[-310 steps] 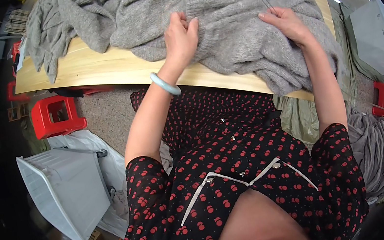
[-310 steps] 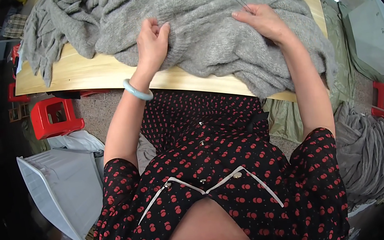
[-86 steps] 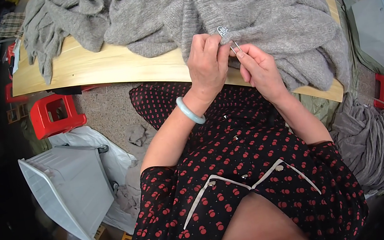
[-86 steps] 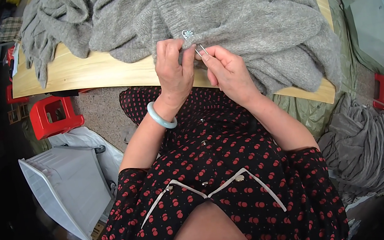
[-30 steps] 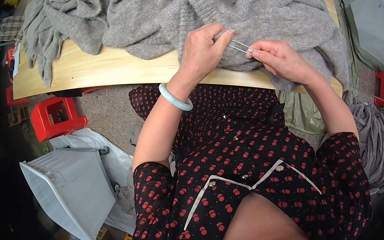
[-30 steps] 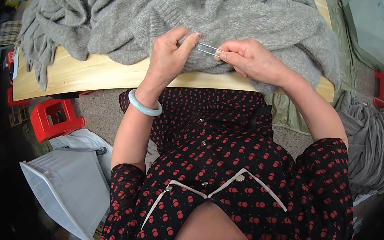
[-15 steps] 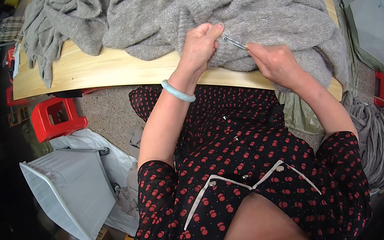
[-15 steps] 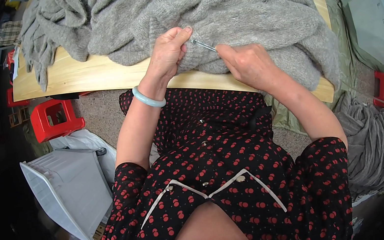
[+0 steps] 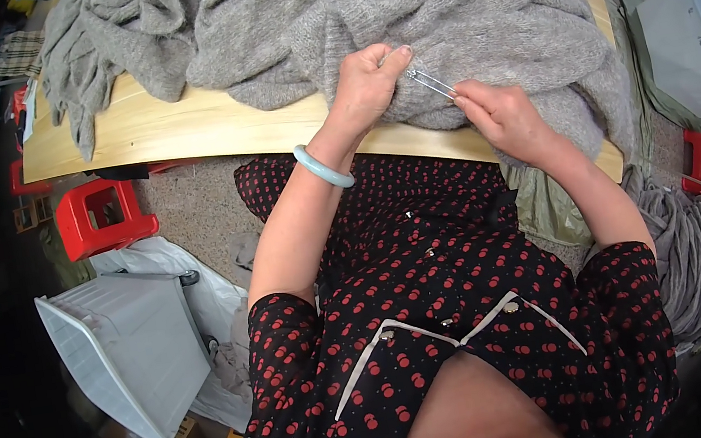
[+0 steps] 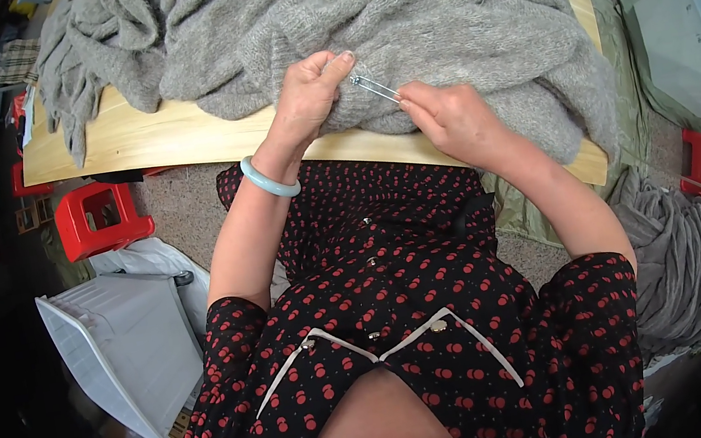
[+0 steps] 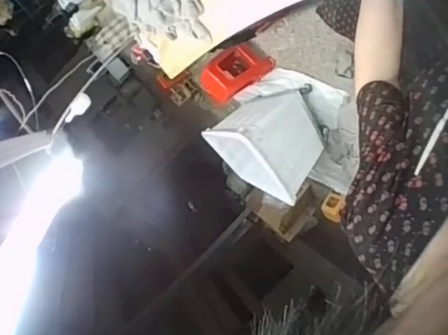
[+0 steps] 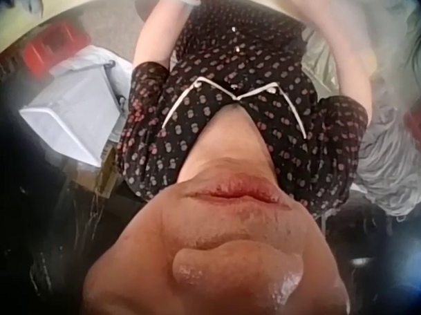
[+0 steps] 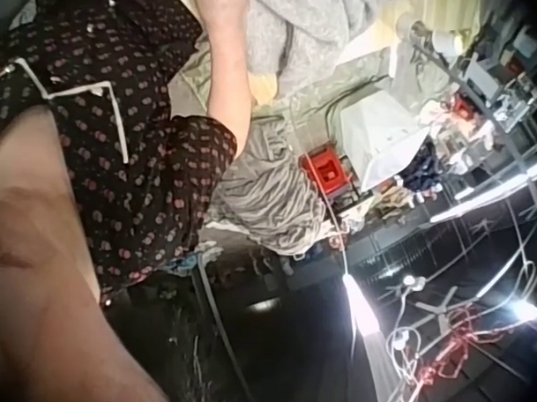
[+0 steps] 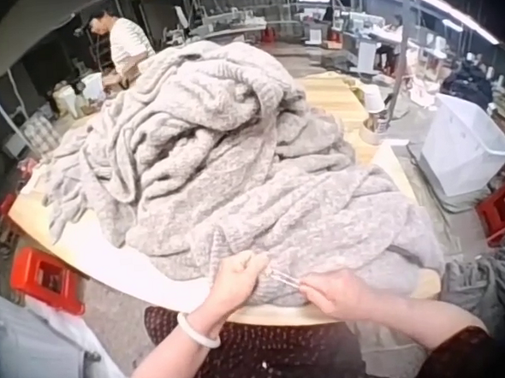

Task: Inspect and repair loose threads on a knitted sweater using a small latch hook tool.

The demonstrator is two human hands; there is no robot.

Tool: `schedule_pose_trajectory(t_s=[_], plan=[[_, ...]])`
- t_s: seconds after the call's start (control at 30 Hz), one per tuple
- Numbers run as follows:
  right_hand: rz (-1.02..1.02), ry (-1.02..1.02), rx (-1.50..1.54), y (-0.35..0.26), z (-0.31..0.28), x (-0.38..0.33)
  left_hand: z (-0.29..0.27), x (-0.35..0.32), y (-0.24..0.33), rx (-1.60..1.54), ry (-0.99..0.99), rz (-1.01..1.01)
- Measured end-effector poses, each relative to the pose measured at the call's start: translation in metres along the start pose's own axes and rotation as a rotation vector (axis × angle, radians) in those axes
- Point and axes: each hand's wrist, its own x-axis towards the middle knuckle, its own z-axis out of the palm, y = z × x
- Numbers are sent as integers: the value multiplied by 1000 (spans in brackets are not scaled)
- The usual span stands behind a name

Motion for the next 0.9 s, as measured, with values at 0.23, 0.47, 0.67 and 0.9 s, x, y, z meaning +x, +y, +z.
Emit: schedule_pose_trajectory(t_s=[0.23, 0.47, 0.67, 0.9], plan=[[641, -253, 681, -20, -18, 11, -5, 1, 4, 32, -27, 66], [716, -272, 776, -21, -25, 13, -17, -11, 8, 63, -118, 57], [781, -366, 1037, -16, -35, 14, -23, -10, 8, 59, -192, 85], [732, -410, 1024, -17, -34, 15, -21, -4, -5, -326, -225, -12]])
